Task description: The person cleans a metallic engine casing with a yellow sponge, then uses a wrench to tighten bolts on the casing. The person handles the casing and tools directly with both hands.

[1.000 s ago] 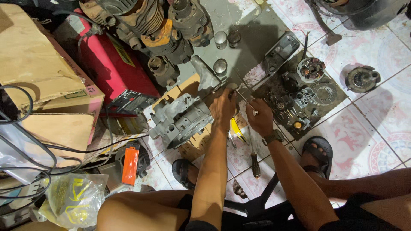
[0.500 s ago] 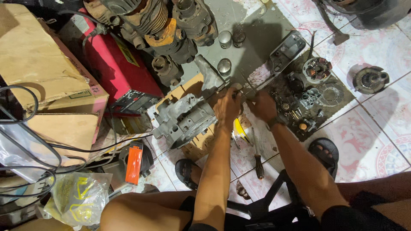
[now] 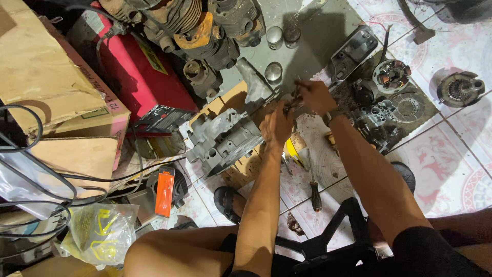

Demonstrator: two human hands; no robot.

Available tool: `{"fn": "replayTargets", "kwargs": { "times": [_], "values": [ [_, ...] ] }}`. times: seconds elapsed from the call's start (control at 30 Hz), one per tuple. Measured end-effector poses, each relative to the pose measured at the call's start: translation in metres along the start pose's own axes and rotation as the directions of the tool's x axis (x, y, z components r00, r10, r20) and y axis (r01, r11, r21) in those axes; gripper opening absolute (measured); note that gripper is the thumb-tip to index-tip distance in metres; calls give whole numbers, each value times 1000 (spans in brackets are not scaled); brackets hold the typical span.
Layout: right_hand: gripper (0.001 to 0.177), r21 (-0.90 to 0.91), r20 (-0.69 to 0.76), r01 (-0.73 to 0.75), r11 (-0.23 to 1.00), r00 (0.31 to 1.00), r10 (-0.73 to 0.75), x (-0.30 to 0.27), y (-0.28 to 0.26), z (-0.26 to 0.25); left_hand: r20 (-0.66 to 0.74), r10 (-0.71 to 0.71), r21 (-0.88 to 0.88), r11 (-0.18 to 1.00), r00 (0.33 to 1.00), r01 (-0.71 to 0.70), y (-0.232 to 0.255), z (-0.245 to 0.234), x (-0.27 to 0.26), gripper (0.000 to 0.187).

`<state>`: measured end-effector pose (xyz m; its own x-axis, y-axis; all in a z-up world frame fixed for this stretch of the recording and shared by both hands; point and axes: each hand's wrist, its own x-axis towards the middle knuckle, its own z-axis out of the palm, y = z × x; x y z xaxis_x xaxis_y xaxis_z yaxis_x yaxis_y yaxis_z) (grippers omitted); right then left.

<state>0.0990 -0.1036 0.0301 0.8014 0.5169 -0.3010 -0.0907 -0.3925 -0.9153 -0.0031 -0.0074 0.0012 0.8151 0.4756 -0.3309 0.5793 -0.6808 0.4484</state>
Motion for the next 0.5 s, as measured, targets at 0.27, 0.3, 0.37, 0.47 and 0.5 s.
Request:
{"fn": "replayTargets", "kwargs": {
  "times": [0.27, 0.3, 0.37, 0.47, 0.5],
  "values": [
    [31, 13, -144, 224, 974, 965, -220, 25, 38, 16, 91, -58, 8, 998, 994, 58, 7, -8, -4, 26],
    [36, 6, -170, 286, 958, 944, -281, 17, 23, 15, 97, -71, 12, 997, 993, 71, 6, -6, -4, 24],
    [36, -10, -174, 327, 945, 930, -324, 7, 17, 13, 108, -86, 29, 996, 990, 83, 1, 2, 1, 24],
    [27, -78, -210, 379, 922, 898, -387, -5, 10, 11, 99, -98, 24, 995, 990, 96, 7, -6, -4, 22],
    [17, -127, -239, 387, 913, 881, -407, -9, 8, 12, 81, -99, 5, 995, 992, 99, 11, -13, -8, 20]
  ]
}}
